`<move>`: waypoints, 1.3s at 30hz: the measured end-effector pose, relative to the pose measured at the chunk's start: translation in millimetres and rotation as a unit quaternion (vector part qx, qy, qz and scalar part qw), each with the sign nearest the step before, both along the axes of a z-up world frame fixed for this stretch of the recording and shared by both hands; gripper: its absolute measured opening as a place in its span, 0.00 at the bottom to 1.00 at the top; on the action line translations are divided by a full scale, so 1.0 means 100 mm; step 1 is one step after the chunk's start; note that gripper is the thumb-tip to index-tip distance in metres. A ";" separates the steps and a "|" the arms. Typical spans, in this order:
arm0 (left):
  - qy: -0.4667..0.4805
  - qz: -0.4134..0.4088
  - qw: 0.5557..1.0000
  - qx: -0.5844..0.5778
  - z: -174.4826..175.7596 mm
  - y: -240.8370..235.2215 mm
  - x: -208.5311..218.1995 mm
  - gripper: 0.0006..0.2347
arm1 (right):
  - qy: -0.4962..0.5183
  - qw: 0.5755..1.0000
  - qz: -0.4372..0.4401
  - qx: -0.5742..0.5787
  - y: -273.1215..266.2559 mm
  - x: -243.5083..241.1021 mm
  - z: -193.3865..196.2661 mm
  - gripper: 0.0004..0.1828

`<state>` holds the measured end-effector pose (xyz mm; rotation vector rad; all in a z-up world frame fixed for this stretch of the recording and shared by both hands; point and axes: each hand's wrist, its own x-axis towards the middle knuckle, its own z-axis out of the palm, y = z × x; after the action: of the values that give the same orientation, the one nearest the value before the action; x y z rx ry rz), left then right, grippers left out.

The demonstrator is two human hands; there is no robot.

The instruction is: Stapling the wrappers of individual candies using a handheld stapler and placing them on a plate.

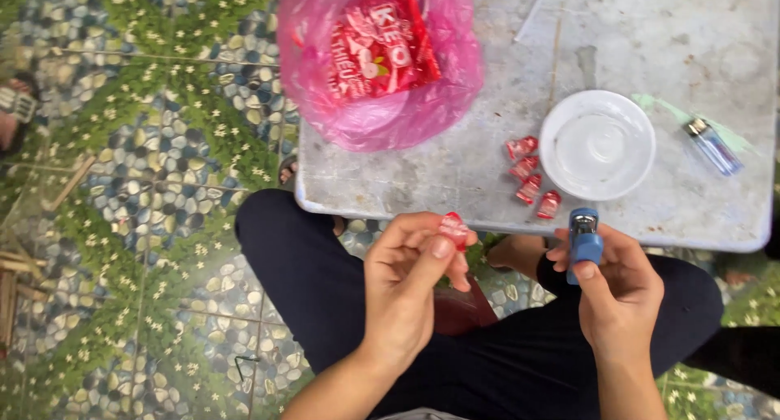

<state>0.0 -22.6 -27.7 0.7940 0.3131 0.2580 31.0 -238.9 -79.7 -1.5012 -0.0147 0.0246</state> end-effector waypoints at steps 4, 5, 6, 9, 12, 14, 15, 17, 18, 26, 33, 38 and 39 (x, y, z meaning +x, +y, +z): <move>-0.007 0.002 1.000 0.009 0.07 0.00 0.02 0.06 | 0.015 1.000 -0.006 0.002 0.00 0.02 -0.23 0.22; -0.006 -0.003 1.000 0.005 0.06 0.00 0.02 0.06 | 0.023 1.000 -0.013 0.006 -0.01 0.02 -0.27 0.21; -0.005 -0.008 1.000 0.001 0.06 -0.01 0.02 0.06 | 0.032 0.999 -0.020 0.010 -0.03 0.02 -0.32 0.21; -0.005 -0.011 1.000 -0.002 0.08 0.00 0.03 0.06 | 0.028 0.999 -0.017 0.007 -0.05 0.03 -0.36 0.20; 0.004 -0.016 1.000 0.000 0.07 0.00 0.03 0.06 | 0.035 0.999 -0.018 0.012 -0.07 0.02 -0.38 0.20; 0.002 -0.014 1.000 -0.004 0.05 -0.02 0.03 0.06 | 0.038 0.999 -0.021 0.012 -0.08 0.02 -0.39 0.20; 0.000 -0.012 1.000 -0.007 0.04 -0.03 0.04 0.06 | 0.042 0.999 -0.023 0.013 -0.09 0.02 -0.39 0.21; 0.003 -0.011 1.000 0.000 0.03 -0.02 0.06 0.06 | 0.039 0.999 -0.025 0.009 -0.09 0.02 -0.40 0.21; 0.006 -0.009 1.000 0.006 0.03 -0.03 0.08 0.06 | 0.037 0.999 -0.025 0.005 -0.10 0.02 -0.40 0.21; 0.111 -0.099 0.897 0.417 -0.62 0.09 0.48 0.08 | -0.014 0.981 -0.192 0.021 -0.37 -0.01 -0.67 0.11; 0.034 -0.119 0.751 0.648 -0.88 -0.08 0.78 0.03 | 0.000 0.971 -0.238 0.028 -0.58 -0.06 -0.76 0.15; 0.032 -0.116 0.707 0.697 -0.85 -0.01 0.79 0.13 | -0.016 0.965 -0.260 0.000 -0.65 -0.09 -0.98 0.19; 0.007 -0.077 0.678 0.731 -0.82 0.02 0.76 0.13 | -0.013 0.964 -0.267 -0.003 -0.66 -0.11 -1.07 0.17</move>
<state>76.4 -20.7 -110.0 2.4275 -0.0300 0.3190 20.5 -305.3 -186.2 -1.4707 0.3686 -0.4301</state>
